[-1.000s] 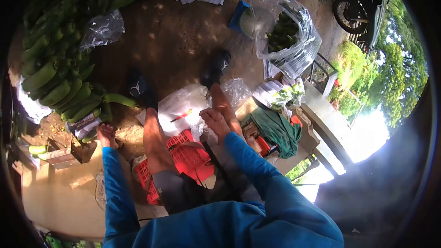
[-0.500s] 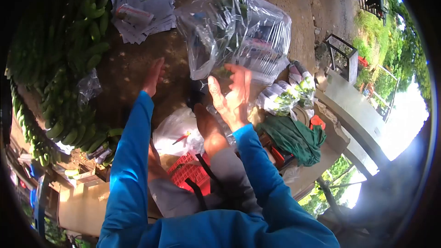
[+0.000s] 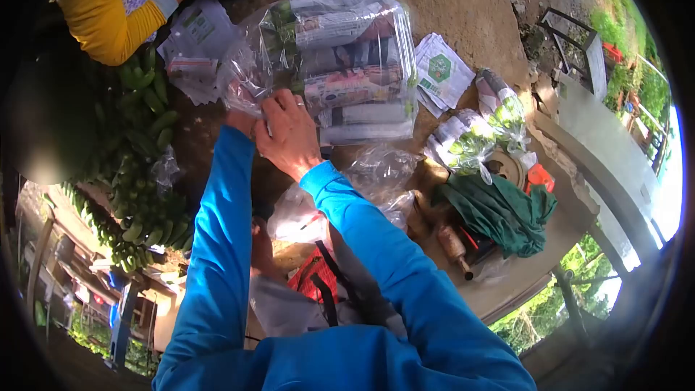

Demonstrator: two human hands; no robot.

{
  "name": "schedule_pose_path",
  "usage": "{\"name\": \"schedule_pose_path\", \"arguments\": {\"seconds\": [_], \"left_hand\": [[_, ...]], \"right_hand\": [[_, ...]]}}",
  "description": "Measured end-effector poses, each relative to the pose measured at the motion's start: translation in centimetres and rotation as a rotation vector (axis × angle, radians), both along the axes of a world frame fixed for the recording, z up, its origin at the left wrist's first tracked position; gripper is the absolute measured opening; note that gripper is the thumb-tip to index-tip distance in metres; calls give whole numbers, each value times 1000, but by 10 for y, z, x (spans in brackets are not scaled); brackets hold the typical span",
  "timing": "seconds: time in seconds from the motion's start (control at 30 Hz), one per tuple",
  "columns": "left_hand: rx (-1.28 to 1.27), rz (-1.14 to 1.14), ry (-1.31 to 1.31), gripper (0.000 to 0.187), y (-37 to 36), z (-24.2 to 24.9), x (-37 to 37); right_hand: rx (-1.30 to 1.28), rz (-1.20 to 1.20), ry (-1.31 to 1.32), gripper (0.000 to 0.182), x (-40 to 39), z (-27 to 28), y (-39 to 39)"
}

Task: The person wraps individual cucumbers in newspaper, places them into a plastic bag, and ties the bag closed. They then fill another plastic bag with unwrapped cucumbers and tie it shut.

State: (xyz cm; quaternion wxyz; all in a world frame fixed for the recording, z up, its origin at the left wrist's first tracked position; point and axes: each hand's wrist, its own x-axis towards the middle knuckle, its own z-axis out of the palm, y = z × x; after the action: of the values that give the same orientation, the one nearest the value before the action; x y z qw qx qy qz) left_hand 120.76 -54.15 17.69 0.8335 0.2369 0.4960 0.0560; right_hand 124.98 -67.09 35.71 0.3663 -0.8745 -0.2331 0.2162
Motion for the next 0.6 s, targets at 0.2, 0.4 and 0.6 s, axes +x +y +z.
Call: {"name": "schedule_pose_path", "arguments": {"seconds": [0.2, 0.4, 0.6], "left_hand": [[639, -350, -211, 35, 6, -10, -21], [589, -298, -7, 44, 5, 2, 9], [-164, -39, 215, 42, 8, 35, 17]], "right_hand": [[402, -591, 583, 19, -3, -19, -1], [631, -896, 873, 13, 5, -13, 3], [431, -719, 532, 35, 8, -25, 1]]}}
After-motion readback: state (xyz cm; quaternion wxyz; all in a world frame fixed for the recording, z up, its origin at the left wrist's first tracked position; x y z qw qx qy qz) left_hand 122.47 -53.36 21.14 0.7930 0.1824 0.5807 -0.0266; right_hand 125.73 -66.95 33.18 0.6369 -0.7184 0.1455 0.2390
